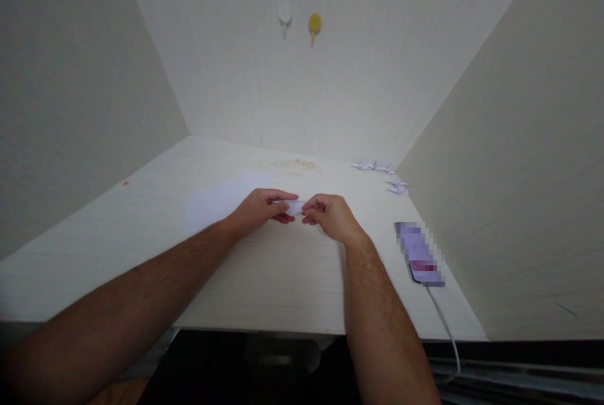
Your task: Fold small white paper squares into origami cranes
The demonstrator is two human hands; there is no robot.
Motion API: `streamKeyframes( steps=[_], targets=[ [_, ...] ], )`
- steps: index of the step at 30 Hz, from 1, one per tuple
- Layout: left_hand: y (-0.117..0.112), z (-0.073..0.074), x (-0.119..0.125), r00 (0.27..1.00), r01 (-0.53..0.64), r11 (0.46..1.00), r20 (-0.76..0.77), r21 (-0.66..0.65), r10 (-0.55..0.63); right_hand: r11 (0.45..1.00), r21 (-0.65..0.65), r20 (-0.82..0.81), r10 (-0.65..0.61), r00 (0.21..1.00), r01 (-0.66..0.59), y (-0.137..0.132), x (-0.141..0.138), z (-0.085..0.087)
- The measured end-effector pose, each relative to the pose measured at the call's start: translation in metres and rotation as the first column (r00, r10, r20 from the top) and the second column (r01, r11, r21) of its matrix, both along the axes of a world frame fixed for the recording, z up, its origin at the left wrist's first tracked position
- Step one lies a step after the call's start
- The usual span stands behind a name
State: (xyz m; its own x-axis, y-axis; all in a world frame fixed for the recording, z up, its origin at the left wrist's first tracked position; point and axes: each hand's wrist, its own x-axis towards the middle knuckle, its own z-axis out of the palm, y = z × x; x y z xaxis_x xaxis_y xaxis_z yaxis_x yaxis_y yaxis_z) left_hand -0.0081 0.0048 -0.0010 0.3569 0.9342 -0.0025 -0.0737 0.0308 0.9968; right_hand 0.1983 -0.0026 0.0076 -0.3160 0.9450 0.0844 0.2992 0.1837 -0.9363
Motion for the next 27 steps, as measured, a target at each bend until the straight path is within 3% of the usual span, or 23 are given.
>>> streamKeyframes(
  steps=[9,14,22,27],
  targets=[
    [-0.001,0.002,0.002,0.999,-0.016,0.998,0.046,-0.053,0.018,0.998,-0.012,-0.06,-0.061,0.996,0.06,-0.002,0.0,0.008],
    [0.0,0.0,0.0,0.996,-0.008,0.999,0.09,-0.034,0.011,0.995,0.035,-0.063,-0.087,0.994,0.089,-0.002,-0.003,0.003],
    [-0.002,0.001,0.006,0.991,-0.118,0.992,0.075,0.041,0.115,0.97,0.142,-0.097,-0.183,0.978,0.196,0.0,-0.011,-0.003],
    [-0.004,0.002,0.009,0.977,-0.205,0.975,0.076,0.09,0.199,0.979,0.08,-0.232,-0.166,0.958,0.189,-0.001,-0.017,0.001]
  ],
)
